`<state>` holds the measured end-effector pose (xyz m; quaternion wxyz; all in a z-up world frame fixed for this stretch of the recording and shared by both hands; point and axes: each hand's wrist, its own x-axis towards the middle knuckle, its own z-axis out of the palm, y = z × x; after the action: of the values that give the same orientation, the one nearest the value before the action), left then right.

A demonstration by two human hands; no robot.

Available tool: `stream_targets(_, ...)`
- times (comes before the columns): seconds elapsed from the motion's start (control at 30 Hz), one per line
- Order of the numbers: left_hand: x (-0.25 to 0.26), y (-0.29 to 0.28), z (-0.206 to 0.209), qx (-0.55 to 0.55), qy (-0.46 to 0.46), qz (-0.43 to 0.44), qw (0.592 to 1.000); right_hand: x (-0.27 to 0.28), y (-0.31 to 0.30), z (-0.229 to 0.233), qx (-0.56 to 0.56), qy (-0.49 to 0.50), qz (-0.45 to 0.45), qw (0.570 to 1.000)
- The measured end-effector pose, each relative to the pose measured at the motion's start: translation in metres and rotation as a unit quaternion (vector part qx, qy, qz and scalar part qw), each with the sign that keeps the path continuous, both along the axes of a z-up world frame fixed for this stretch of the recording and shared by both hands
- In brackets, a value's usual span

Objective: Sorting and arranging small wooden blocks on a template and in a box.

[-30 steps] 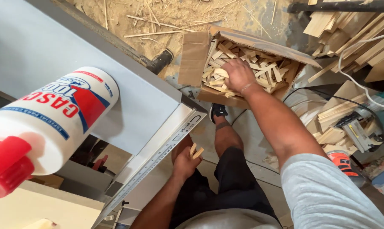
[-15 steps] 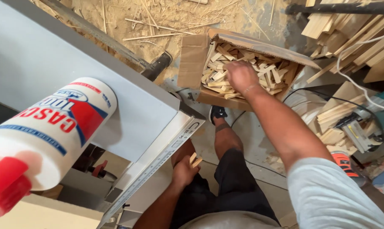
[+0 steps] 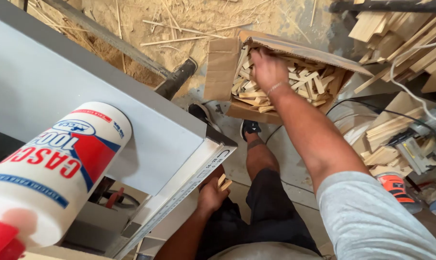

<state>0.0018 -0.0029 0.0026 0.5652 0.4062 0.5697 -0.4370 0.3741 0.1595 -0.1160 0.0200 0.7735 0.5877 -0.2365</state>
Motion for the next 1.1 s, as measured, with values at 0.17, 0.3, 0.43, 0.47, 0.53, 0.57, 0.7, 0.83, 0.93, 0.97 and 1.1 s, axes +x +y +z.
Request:
stream_targets(0.17,0.007,0.004,0.011,0.031,0.012,-0.001,0.999,0.003,0.027,-0.021,-0.281,0.080,-0.040,0.956)
stream_targets(0.3,0.004,0.002,0.008,0.044,0.006,0.014,0.999,0.007,0.018,-0.004,-0.231,0.078,0.051,0.968)
stream_targets(0.43,0.002,-0.005,0.003,0.044,0.009,-0.008,0.999,0.011,0.014,-0.003,-0.294,0.108,0.000,0.950)
stream_targets(0.47,-0.001,-0.010,0.001,0.050,0.002,-0.010,0.999,0.010,0.014,0.000,-0.295,0.121,0.009,0.948)
stream_targets(0.53,0.005,-0.005,0.004,0.042,0.008,-0.002,0.999,0.004,0.025,0.018,-0.302,0.096,0.042,0.948)
stream_targets(0.57,0.008,-0.002,0.004,0.035,0.013,0.007,0.999,0.001,0.030,0.027,-0.308,0.070,0.075,0.946)
stream_targets(0.7,0.003,-0.010,-0.001,0.039,0.005,-0.001,0.999,-0.002,0.008,-0.022,-0.286,0.047,0.065,0.955)
stream_targets(0.83,-0.002,-0.014,0.005,0.057,-0.010,-0.002,0.998,0.003,0.002,0.022,-0.297,0.126,-0.212,0.923)
stream_targets(0.93,-0.005,-0.011,0.002,0.042,-0.014,0.015,0.999,0.011,-0.081,-0.055,-0.172,0.038,-0.232,0.957)
stream_targets(0.97,-0.007,-0.010,0.001,0.023,-0.008,0.026,0.999,0.031,-0.137,-0.091,-0.034,-0.139,-0.001,0.990)
stream_targets(1.1,-0.011,-0.016,-0.004,0.021,-0.017,0.023,0.999,0.070,-0.172,-0.043,-0.116,-0.119,-0.052,0.985)
